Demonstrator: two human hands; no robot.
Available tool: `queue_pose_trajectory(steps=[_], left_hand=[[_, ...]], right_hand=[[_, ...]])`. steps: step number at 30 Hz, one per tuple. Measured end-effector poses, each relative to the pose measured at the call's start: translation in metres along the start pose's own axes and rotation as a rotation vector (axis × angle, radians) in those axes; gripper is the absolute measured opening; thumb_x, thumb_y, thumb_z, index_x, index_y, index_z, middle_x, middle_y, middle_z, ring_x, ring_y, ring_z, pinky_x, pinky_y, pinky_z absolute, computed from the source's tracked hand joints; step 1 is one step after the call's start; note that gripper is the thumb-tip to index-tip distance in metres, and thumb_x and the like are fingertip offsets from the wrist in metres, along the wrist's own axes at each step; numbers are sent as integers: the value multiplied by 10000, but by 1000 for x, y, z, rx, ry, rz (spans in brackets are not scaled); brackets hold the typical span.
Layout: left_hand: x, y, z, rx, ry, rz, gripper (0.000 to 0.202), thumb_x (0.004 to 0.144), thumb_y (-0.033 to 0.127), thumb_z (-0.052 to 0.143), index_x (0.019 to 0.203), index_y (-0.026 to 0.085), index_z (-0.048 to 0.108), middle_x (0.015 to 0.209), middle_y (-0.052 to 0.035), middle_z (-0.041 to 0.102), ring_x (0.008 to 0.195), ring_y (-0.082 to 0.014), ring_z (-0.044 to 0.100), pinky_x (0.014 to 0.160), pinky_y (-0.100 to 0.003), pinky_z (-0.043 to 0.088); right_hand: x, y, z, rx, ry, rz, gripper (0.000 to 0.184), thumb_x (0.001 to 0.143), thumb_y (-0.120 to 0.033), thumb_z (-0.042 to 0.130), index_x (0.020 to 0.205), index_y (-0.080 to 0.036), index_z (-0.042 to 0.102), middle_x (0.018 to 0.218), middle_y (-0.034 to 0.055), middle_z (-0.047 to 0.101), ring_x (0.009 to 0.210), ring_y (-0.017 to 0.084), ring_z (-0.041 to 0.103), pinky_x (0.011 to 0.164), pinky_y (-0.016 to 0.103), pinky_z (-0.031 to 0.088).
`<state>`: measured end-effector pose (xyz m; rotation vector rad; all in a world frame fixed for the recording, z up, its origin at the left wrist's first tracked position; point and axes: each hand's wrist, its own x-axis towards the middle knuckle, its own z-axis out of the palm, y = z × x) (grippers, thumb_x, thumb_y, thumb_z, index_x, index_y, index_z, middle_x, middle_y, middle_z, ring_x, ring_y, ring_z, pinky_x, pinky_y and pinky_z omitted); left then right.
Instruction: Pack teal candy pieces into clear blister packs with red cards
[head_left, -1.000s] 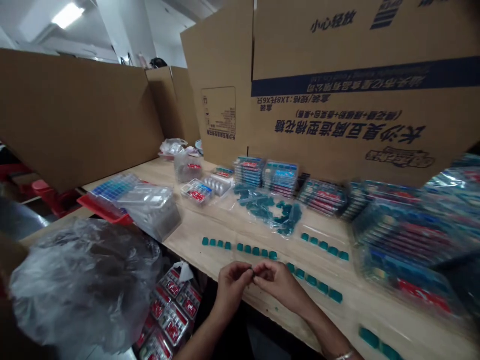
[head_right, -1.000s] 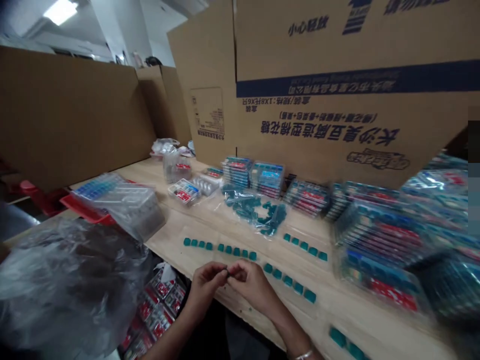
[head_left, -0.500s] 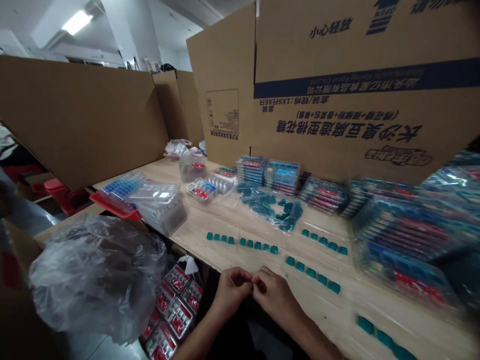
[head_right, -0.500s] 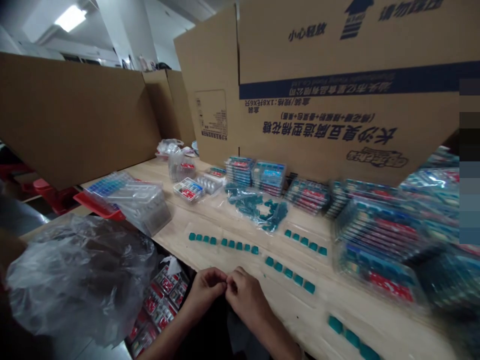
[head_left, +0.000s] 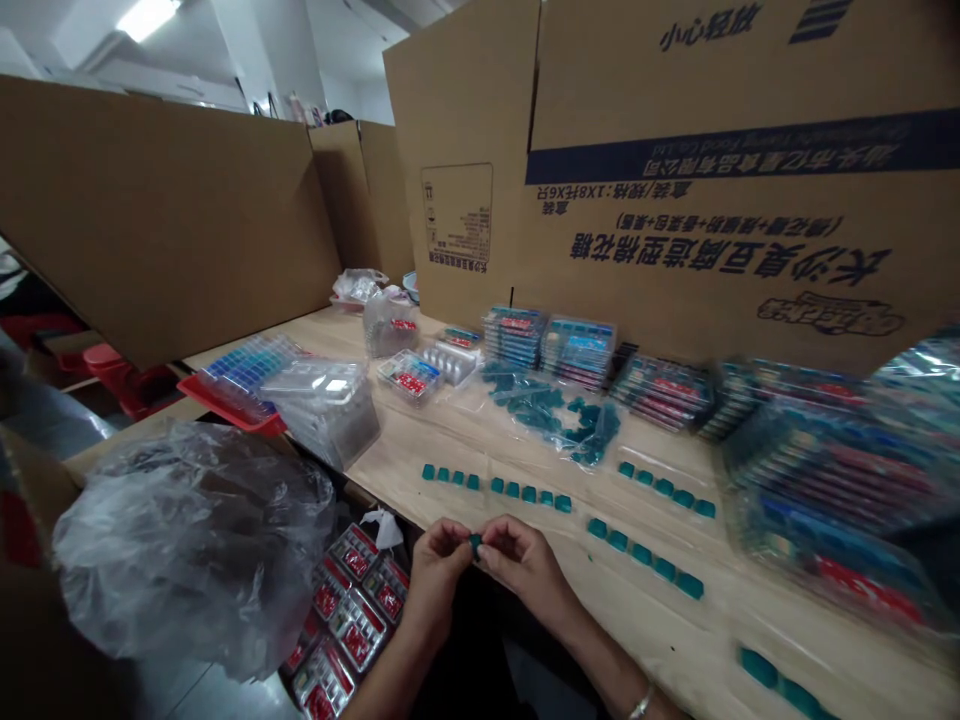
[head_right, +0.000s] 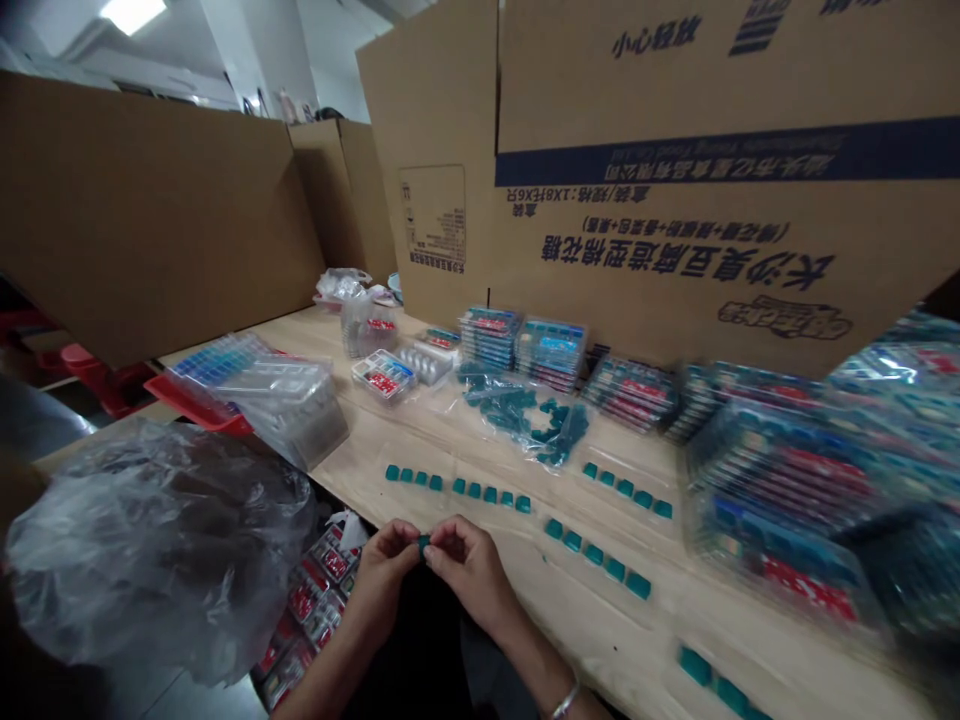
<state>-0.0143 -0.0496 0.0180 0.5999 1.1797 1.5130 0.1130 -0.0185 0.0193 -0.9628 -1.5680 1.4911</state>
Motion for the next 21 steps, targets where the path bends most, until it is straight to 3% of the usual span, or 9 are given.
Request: queue_pose_trajectory(steps=[3, 7, 9, 11, 14, 17, 21], left_hand=[[12, 12, -21, 116, 5, 75, 229, 531, 267, 744, 686, 165, 610, 645, 20, 607, 610, -116, 546, 610, -225, 441], [45, 34, -62, 616, 78, 492, 282, 695, 364, 641, 908, 182, 665, 933, -66, 672, 893, -215, 600, 818, -349, 466], [63, 38, -79, 858, 88, 689, 273, 754, 366, 586, 947, 188, 660, 968, -76, 671, 956, -234, 588, 870, -387, 455], [78, 35, -91, 1032, 41, 791, 248, 803, 359, 540, 947, 192, 655, 926, -73, 680, 914, -231, 601, 837, -392, 474], [90, 23, -98, 1175, 14, 915, 206, 850, 318, 499, 925, 200, 650, 894, -59, 684, 864, -216, 612, 780, -366, 487], [91, 14, -98, 1211, 51, 1015, 179, 865, 267, 482, 892, 205, 648, 887, -50, 678, 843, -204, 608, 752, -344, 478], [88, 12, -94, 1220, 90, 1039, 162, 863, 236, 482, 873, 197, 639, 876, -49, 668, 828, -200, 594, 745, -337, 460]], right_hand=[[22, -4, 13, -59, -39, -72, 139, 734, -294, 609, 739, -181, 529, 673, -33, 541, 615, 106, 503, 587, 223, 408], [81, -13, 31, -423, -54, -251, 57, 742, -173, 605, 786, -178, 569, 754, -7, 608, 700, 124, 562, 669, 236, 436], [113, -16, 41, -683, -111, -348, 83, 760, -138, 611, 836, -168, 596, 845, 27, 637, 789, 144, 583, 734, 252, 437], [138, -18, 49, -858, -184, -398, 73, 769, -123, 622, 834, -156, 614, 888, 52, 651, 842, 159, 591, 766, 258, 434], [153, -18, 56, -923, -210, -421, 52, 769, -124, 639, 816, -145, 638, 882, 62, 667, 846, 163, 606, 760, 249, 438], [150, -16, 56, -949, -226, -454, 84, 779, -152, 643, 860, -142, 661, 910, 69, 682, 884, 170, 615, 779, 246, 438], [147, -14, 52, -968, -306, -426, 124, 812, -130, 595, 882, -157, 694, 928, 57, 709, 897, 156, 630, 795, 225, 431]])
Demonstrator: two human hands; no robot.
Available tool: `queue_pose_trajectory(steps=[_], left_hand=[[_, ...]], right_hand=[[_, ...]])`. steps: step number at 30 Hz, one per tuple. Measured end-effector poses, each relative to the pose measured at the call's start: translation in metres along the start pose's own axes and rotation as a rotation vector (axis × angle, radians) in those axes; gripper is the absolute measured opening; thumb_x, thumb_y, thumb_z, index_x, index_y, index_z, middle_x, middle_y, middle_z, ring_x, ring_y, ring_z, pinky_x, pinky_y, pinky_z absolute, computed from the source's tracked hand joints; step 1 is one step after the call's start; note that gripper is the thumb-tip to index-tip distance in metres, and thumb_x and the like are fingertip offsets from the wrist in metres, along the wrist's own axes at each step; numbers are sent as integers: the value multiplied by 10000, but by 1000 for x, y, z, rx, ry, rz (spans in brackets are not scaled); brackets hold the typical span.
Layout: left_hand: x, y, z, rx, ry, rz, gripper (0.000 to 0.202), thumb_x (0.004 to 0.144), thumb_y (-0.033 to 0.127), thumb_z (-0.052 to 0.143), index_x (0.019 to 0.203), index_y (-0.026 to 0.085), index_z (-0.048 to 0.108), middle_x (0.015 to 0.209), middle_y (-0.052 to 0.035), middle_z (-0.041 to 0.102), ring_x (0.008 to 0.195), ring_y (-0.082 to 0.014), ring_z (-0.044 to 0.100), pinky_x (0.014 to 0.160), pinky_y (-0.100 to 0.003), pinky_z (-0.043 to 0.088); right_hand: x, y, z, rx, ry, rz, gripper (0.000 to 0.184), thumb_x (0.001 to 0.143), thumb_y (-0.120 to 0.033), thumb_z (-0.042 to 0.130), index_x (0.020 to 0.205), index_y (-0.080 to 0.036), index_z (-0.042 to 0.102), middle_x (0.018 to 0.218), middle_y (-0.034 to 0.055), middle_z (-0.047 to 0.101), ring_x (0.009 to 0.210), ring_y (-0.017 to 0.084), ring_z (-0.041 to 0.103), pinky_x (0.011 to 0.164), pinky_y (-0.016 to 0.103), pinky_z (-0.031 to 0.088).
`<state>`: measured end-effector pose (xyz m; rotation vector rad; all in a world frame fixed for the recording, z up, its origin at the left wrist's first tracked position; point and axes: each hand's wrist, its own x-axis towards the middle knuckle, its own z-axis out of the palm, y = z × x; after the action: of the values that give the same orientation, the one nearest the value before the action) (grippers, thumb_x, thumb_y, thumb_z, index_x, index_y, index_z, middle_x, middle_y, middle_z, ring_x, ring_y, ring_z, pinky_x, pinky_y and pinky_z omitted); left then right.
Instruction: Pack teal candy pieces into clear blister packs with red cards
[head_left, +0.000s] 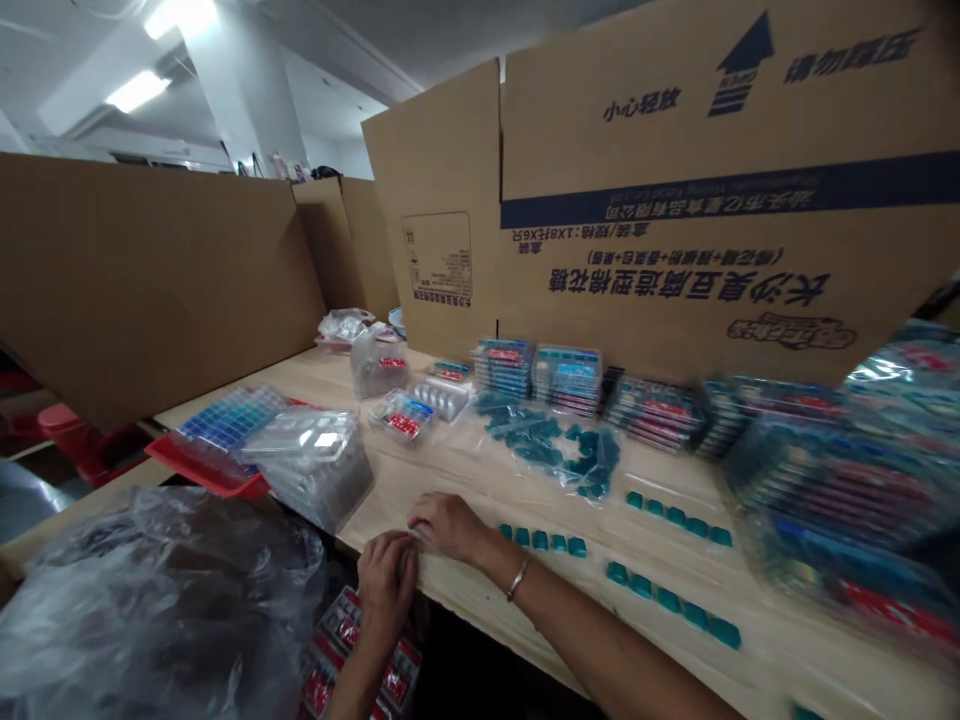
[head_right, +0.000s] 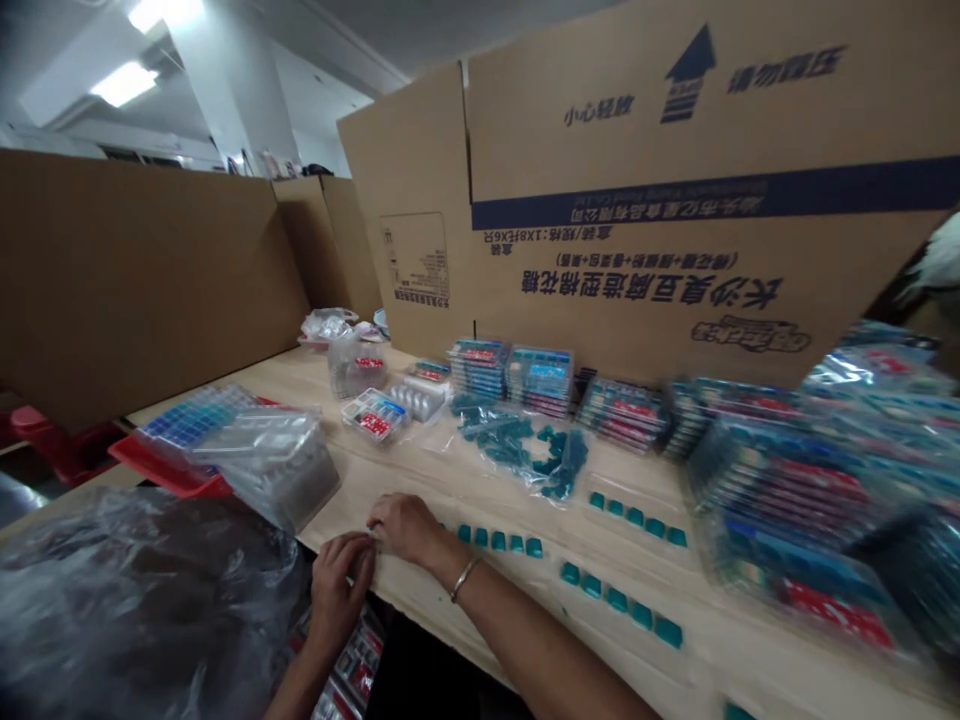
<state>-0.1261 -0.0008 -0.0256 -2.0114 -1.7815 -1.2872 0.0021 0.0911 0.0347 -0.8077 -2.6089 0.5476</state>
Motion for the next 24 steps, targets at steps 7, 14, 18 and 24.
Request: queue_pose_trajectory(steps=[7, 14, 18, 24], left_hand=[[0, 5, -1, 8, -35, -47, 172, 869, 225, 469, 868, 190, 637, 894, -56, 660, 853, -200, 581, 773, -346, 444], [-2, 7, -3, 6, -33, -42, 173, 860, 192, 464, 868, 194, 637, 891, -50, 660, 839, -190, 581, 760, -336, 442], [11, -1, -4, -1, -99, -60, 130, 819, 185, 499, 811, 198, 628, 823, -39, 644, 799, -193, 569, 728, -324, 440], [28, -6, 0, 99, -67, -91, 78, 791, 206, 520, 737, 190, 575, 771, -40, 592, 789, -206, 547, 707, -321, 432]], right_hand=[[7, 3, 0, 26, -6, 121, 151, 833, -158, 571, 922, -148, 693, 928, 67, 716, 856, 156, 644, 751, 222, 431], [-1, -11, 0, -39, 26, 103, 198, 787, -110, 548, 941, -164, 659, 962, 66, 676, 873, 166, 620, 757, 237, 428], [5, -5, -6, -83, 106, 116, 151, 829, -163, 547, 945, -166, 643, 975, 51, 658, 916, 152, 606, 794, 221, 426], [73, 17, -31, -202, 102, 185, 224, 892, -155, 436, 938, -150, 655, 1013, 97, 663, 907, 175, 619, 761, 243, 436]])
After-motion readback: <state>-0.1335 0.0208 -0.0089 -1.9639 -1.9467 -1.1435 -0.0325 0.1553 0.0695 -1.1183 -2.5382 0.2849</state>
